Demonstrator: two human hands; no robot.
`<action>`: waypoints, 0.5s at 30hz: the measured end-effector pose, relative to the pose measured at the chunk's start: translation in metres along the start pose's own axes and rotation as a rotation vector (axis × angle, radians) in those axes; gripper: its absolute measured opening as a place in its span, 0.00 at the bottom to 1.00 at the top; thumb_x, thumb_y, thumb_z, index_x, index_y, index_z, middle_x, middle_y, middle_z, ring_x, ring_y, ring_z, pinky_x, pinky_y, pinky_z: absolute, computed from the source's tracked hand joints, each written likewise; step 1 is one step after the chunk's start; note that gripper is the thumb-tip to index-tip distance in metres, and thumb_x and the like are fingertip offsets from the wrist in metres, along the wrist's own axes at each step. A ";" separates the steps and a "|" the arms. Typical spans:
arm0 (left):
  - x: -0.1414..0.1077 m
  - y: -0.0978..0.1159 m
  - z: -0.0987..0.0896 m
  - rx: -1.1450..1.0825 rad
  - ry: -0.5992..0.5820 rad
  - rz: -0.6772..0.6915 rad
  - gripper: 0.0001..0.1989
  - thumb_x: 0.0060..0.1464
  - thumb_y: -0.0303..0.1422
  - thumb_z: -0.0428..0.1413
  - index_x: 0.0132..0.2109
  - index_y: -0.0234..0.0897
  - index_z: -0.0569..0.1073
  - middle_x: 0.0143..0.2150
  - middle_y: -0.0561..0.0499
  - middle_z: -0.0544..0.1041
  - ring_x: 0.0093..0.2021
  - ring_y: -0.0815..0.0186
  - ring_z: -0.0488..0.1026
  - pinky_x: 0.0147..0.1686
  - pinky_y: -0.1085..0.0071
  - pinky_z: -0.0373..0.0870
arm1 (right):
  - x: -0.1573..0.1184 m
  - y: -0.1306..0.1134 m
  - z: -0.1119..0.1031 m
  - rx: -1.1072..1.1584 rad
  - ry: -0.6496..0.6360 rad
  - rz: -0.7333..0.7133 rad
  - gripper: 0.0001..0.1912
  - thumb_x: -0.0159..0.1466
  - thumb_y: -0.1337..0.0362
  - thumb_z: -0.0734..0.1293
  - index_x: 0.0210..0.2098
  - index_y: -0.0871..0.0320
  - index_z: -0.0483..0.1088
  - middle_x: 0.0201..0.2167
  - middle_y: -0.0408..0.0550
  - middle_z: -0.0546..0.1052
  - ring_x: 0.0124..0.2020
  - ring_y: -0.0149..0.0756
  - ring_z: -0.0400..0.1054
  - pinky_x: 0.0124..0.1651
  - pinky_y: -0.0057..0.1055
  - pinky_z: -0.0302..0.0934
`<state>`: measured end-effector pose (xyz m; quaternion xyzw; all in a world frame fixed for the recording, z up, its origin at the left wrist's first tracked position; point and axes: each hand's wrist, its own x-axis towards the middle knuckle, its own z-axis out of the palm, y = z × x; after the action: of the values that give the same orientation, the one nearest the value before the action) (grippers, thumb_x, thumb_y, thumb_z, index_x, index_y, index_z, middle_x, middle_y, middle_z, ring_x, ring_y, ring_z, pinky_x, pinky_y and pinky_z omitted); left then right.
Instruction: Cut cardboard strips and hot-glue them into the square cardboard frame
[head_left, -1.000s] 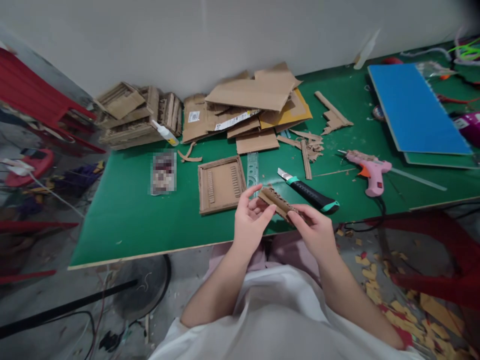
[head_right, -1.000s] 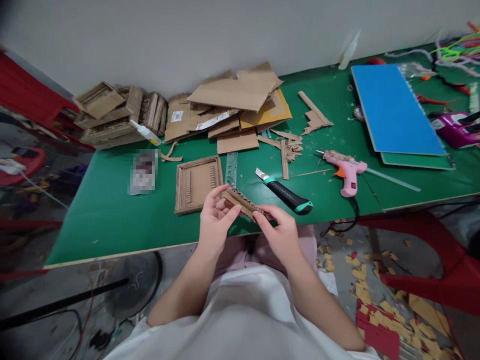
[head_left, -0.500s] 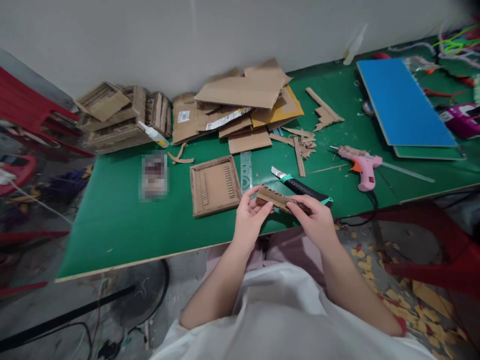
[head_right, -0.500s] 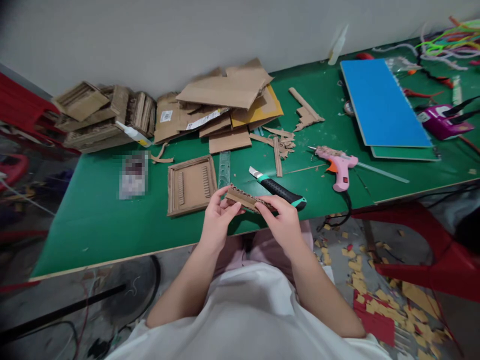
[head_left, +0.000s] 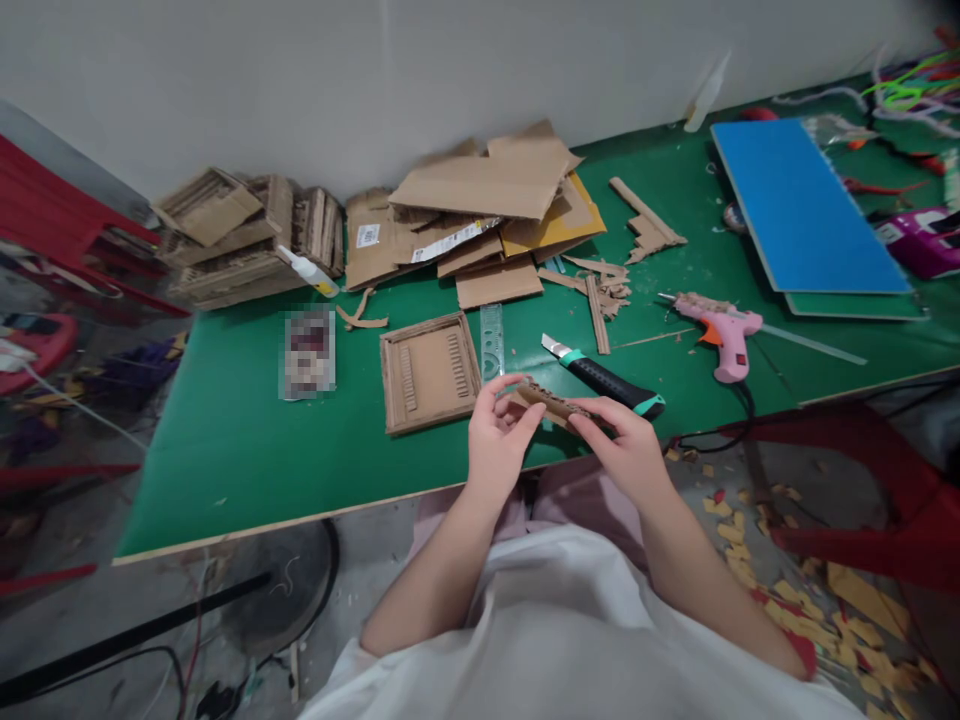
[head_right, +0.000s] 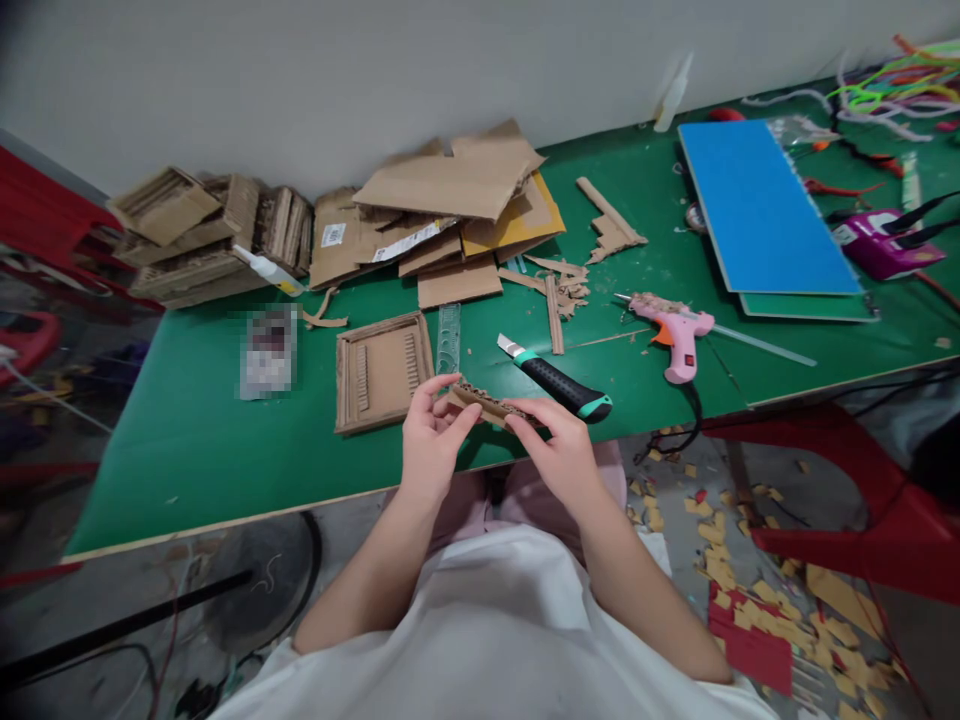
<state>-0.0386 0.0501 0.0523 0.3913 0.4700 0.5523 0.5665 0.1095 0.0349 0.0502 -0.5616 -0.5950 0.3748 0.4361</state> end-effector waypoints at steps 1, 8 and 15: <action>0.000 0.001 0.000 0.001 -0.005 0.008 0.20 0.45 0.30 0.60 0.46 0.39 0.65 0.37 0.50 0.76 0.35 0.69 0.74 0.37 0.72 0.70 | 0.000 0.000 0.000 0.020 0.008 0.038 0.11 0.59 0.59 0.63 0.38 0.55 0.72 0.36 0.46 0.76 0.36 0.31 0.70 0.39 0.29 0.65; 0.000 -0.001 -0.001 -0.041 -0.048 0.003 0.22 0.44 0.32 0.62 0.47 0.40 0.66 0.37 0.51 0.74 0.33 0.69 0.72 0.33 0.72 0.72 | 0.000 -0.002 0.000 0.113 0.029 0.154 0.13 0.57 0.57 0.64 0.38 0.56 0.73 0.35 0.45 0.77 0.33 0.32 0.71 0.35 0.28 0.66; 0.002 -0.005 -0.005 0.102 -0.026 0.064 0.20 0.46 0.34 0.60 0.47 0.39 0.66 0.38 0.49 0.74 0.33 0.69 0.73 0.32 0.73 0.72 | 0.012 0.005 -0.022 -0.258 0.374 -0.136 0.11 0.60 0.59 0.62 0.37 0.56 0.72 0.36 0.47 0.75 0.40 0.33 0.68 0.44 0.33 0.62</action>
<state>-0.0421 0.0509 0.0464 0.4418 0.4774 0.5405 0.5336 0.1319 0.0468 0.0540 -0.6307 -0.5834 0.1548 0.4877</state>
